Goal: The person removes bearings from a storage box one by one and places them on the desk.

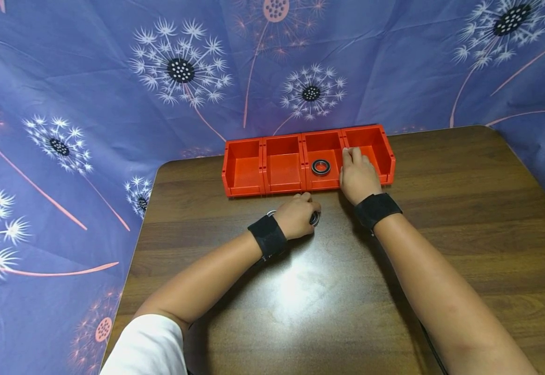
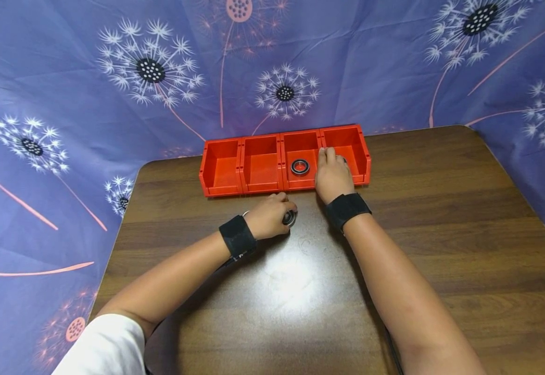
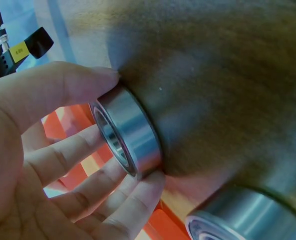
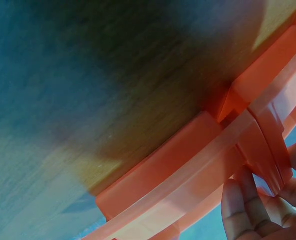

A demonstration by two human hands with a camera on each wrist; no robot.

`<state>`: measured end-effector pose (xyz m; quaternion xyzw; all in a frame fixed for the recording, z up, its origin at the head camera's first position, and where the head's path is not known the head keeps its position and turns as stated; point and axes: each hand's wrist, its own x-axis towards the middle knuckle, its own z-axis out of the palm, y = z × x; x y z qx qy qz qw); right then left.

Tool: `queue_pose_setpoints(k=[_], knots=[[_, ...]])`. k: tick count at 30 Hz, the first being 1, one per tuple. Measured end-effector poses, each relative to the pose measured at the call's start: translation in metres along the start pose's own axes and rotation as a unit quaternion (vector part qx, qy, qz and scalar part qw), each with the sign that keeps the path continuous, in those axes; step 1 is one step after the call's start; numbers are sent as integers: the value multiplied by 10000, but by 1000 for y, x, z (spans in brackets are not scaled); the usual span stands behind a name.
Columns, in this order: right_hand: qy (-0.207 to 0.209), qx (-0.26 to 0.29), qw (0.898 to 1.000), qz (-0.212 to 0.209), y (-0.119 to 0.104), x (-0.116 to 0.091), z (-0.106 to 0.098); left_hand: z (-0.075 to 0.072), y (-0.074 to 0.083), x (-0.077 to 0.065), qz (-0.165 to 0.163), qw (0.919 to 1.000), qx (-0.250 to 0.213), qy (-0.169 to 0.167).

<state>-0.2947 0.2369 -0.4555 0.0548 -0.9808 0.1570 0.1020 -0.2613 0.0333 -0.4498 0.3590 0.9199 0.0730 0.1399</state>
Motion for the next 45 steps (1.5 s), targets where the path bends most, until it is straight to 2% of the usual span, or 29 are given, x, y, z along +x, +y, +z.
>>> queue_pose_setpoints(k=[6,11,13,17,20,23,27,30,33,36,42,45], knots=[[114,-49,9999,-102,-2,2,2,1,-3,-3,4,10000,-11,69],[12,-160,9998,-155,-5,3,5,-1,-6,-8,-8,9999,-75,136],[-46,-198,9997,-134,-6,4,5,-6,-8,-10,-22,9991,-237,340],[-85,-246,9996,-116,-8,8,3,-23,-16,-13,-178,9932,-629,967],[-72,-240,9996,-128,-9,8,2,-35,-30,-14,-526,9875,-713,1302],[-78,-229,9996,-154,-11,8,2,-42,-51,-13,-1013,9811,-789,1449],[-118,-267,9993,-235,-12,6,5,-39,-82,-12,-1609,9689,-1079,1538],[-80,-333,9988,-342,-12,6,9,-31,-102,-12,-1862,9615,-1331,1521],[-37,-391,9982,-460,-10,5,12,-25,-115,-10,-1890,9581,-1533,1512],[-87,-430,9978,-505,-7,5,11,-23,-120,-9,-1795,9590,-1592,1509],[-299,-308,9990,-128,-10,11,-6,-33,-120,-3,-1613,9606,-1573,1624],[-456,-167,9987,-137,-14,18,-14,-37,-117,0,-1548,9644,-1418,1610]])
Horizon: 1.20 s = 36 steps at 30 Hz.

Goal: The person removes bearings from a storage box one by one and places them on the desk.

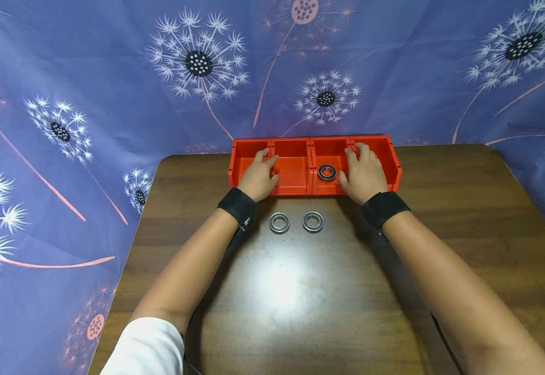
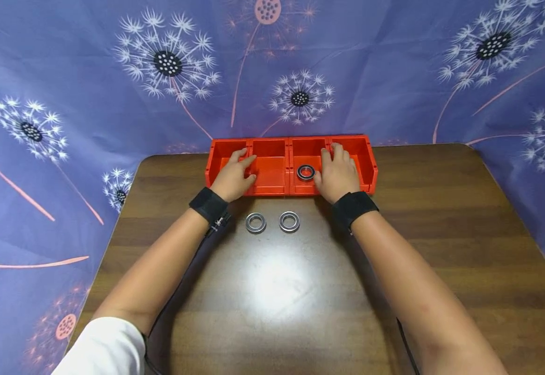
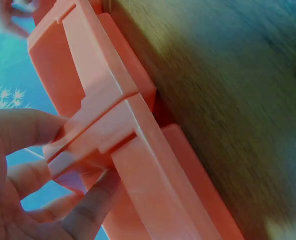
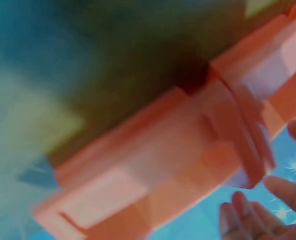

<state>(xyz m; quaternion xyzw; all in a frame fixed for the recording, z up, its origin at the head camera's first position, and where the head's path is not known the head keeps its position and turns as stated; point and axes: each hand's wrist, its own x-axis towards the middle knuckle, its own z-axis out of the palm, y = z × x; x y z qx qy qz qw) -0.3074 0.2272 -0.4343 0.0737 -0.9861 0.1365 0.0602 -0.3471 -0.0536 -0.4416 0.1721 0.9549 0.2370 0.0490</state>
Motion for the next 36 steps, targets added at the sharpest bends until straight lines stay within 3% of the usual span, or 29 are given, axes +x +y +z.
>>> queue_pose_setpoints(k=[4,9,18,29,36], knots=[[-622,2,9973,-383,-14,16,0,-2,-1,-2,49,9998,161,-86],[-1546,-318,9857,-595,-20,39,13,-4,-5,-2,93,9998,145,-140],[-2134,-865,9718,-513,-27,61,27,-8,-11,-2,137,9997,-72,-162],[-2067,-956,9711,-710,-22,60,29,-11,-4,-6,235,9997,-92,-42],[-1775,-970,9741,-1012,-33,57,14,-10,-8,-4,244,9995,-142,-105]])
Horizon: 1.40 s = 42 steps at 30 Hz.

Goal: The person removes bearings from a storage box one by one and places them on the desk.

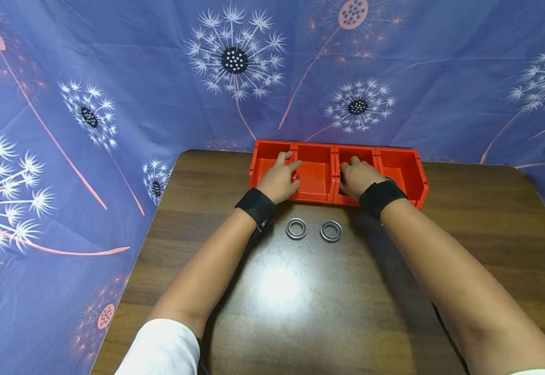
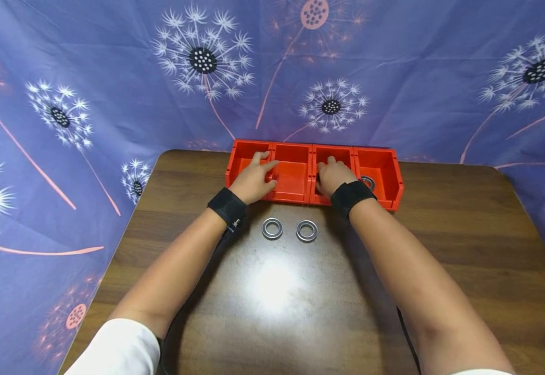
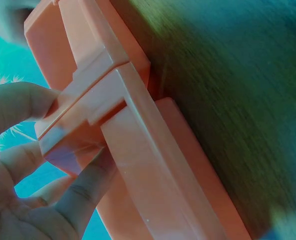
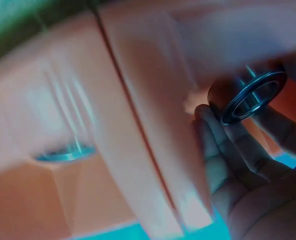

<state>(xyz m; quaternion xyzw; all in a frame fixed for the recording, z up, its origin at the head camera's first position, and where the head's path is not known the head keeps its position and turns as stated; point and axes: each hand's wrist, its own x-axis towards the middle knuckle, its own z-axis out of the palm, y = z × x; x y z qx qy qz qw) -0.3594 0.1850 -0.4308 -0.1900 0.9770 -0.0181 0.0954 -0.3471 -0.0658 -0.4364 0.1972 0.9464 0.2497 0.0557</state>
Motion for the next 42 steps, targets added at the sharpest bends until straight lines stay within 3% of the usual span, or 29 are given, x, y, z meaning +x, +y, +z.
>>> queue_pose_setpoints(k=[9,14,26,34,35,41,42], knots=[[315,-18,9994,-117,-22,-38,-46,2,-2,2,88,9999,11,113],[357,106,9977,-573,-42,-69,-51,3,-3,3,40,9999,-7,130],[853,159,9816,-1704,-79,-129,5,4,-2,5,-30,9999,19,147],[921,122,9760,-1968,-90,-146,44,7,-4,8,-70,10000,31,62],[942,117,9754,-1990,-91,-147,47,14,-13,14,-31,10000,-37,73],[931,121,9741,-2058,-96,-153,60,12,-12,14,9,9999,-92,99],[904,137,9745,-2048,-97,-154,61,5,-4,8,-18,10000,-26,89]])
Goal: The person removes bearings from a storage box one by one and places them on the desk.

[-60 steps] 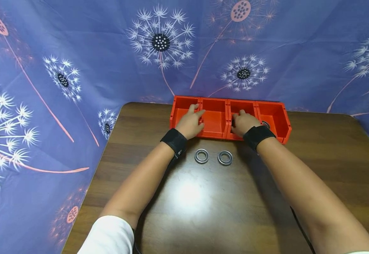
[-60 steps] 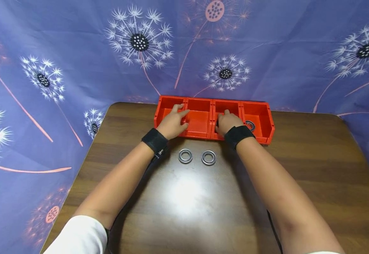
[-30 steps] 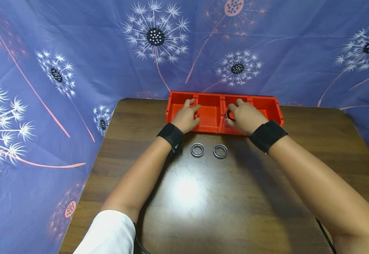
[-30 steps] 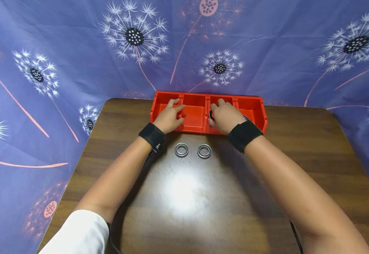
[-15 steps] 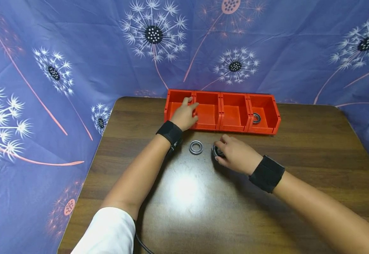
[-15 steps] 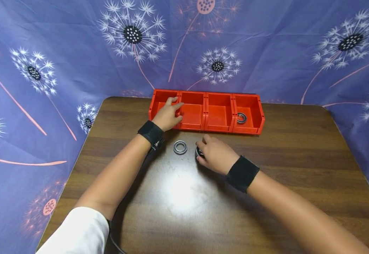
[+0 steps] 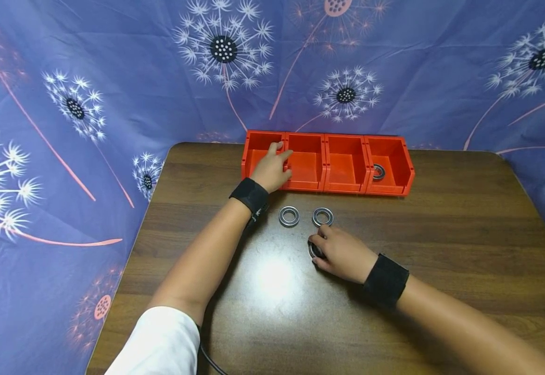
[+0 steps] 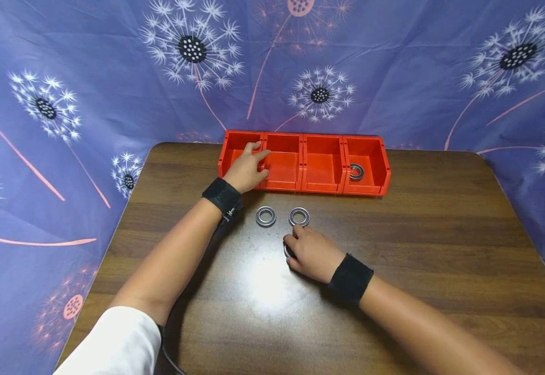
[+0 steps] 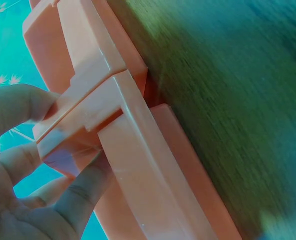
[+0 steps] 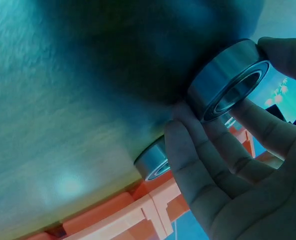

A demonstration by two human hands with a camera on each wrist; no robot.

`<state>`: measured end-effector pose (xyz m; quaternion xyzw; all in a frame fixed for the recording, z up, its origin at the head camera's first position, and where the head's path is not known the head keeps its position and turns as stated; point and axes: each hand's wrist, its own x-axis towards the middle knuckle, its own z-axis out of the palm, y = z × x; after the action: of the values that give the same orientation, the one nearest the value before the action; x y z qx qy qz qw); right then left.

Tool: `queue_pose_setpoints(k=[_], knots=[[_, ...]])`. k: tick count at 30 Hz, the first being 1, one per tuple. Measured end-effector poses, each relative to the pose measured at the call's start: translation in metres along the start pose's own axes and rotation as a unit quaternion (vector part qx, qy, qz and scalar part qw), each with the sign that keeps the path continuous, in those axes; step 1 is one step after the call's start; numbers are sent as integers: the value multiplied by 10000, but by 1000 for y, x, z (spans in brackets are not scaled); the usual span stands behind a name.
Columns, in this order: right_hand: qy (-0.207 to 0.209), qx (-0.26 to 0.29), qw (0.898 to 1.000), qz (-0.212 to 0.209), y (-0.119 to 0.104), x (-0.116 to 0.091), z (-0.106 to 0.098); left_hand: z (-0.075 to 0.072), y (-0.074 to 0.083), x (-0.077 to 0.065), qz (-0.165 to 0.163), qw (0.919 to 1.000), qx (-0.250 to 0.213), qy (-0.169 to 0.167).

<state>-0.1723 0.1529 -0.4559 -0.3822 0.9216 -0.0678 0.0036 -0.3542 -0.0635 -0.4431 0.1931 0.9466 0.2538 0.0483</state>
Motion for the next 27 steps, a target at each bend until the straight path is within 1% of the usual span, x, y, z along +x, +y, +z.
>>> queue_pose_setpoints(k=[4,8,12,16,21,27], knots=[[-86,58,9999,109,-1,-1,1,2,-1,1,6,10000,64,25],[-172,87,9995,237,-1,-1,2,1,0,0,-35,10000,68,34],[-75,-10,9997,241,-2,-2,3,1,2,0,-44,9999,160,15],[63,-208,9995,241,-4,-3,3,0,3,-1,-18,9999,117,27],[62,-457,9987,229,-7,-3,4,2,1,0,-14,9999,86,55],[-11,-561,9981,249,-7,-3,6,2,1,0,0,9999,147,63]])
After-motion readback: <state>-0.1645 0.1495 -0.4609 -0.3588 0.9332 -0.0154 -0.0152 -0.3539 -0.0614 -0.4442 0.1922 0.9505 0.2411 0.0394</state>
